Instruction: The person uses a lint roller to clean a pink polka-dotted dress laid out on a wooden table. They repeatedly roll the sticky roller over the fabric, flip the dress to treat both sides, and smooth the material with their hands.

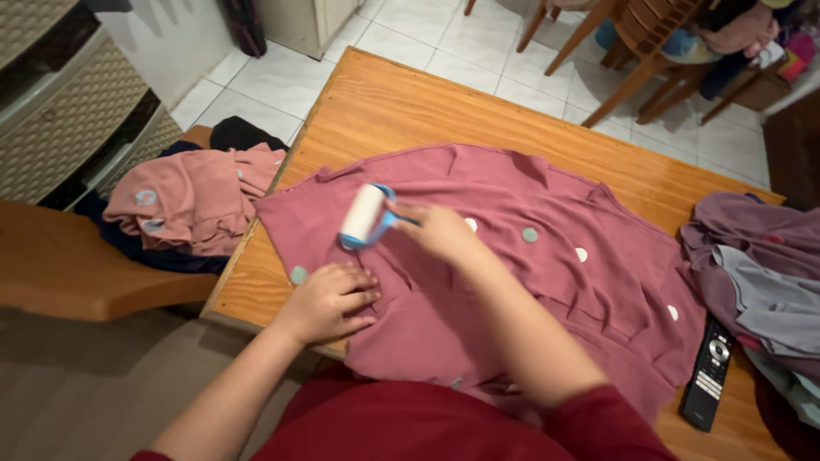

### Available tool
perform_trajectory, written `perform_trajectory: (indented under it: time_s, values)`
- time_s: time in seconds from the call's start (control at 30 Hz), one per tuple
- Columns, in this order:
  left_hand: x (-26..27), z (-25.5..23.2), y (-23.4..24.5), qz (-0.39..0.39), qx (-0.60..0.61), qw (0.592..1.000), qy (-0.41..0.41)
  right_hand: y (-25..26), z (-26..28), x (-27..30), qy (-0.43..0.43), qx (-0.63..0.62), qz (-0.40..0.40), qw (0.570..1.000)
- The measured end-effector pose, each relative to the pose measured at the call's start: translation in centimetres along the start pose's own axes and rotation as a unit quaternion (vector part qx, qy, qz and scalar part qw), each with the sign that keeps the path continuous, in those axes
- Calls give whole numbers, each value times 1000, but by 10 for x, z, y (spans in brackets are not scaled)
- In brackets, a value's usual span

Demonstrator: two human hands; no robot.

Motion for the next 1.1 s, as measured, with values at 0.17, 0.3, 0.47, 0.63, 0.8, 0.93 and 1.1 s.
perform_trajectory:
  time_s: [0.17, 0.3, 0.47, 0.63, 0.8, 0.93, 1.1]
  values:
    - [1, 0, 0, 7, 28, 999, 14, -3, 2, -27, -37, 15, 40, 998]
    - [6, 7, -2, 34, 104, 993, 52, 38, -58, 47, -73, -66, 80, 992]
    - [18, 82, 25, 35, 16, 968, 250, 89, -114, 191, -352, -139, 74, 923]
    - [35, 148, 36, 18, -121, 947, 296, 98, -68, 214, -331, 9, 52, 942]
    - [45, 154, 27, -41, -11, 934, 355, 28, 1, 117, -174, 122, 147, 966]
    - [46, 154, 29, 19, 36, 890, 455, -21, 59, 20, 11, 138, 80, 987]
    - [34, 152, 37, 66, -3, 886, 460, -25, 98, -41, 2, 112, 139, 984]
Point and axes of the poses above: each hand's wrist, its own x-axis away from the middle knuckle, its own y-axis out of the back of the hand, z = x × y, the point moved 2 cm from there along -x, towards the middle knuckle, and after that the axes turned 15 degrees about z, right-handed, at the moved point
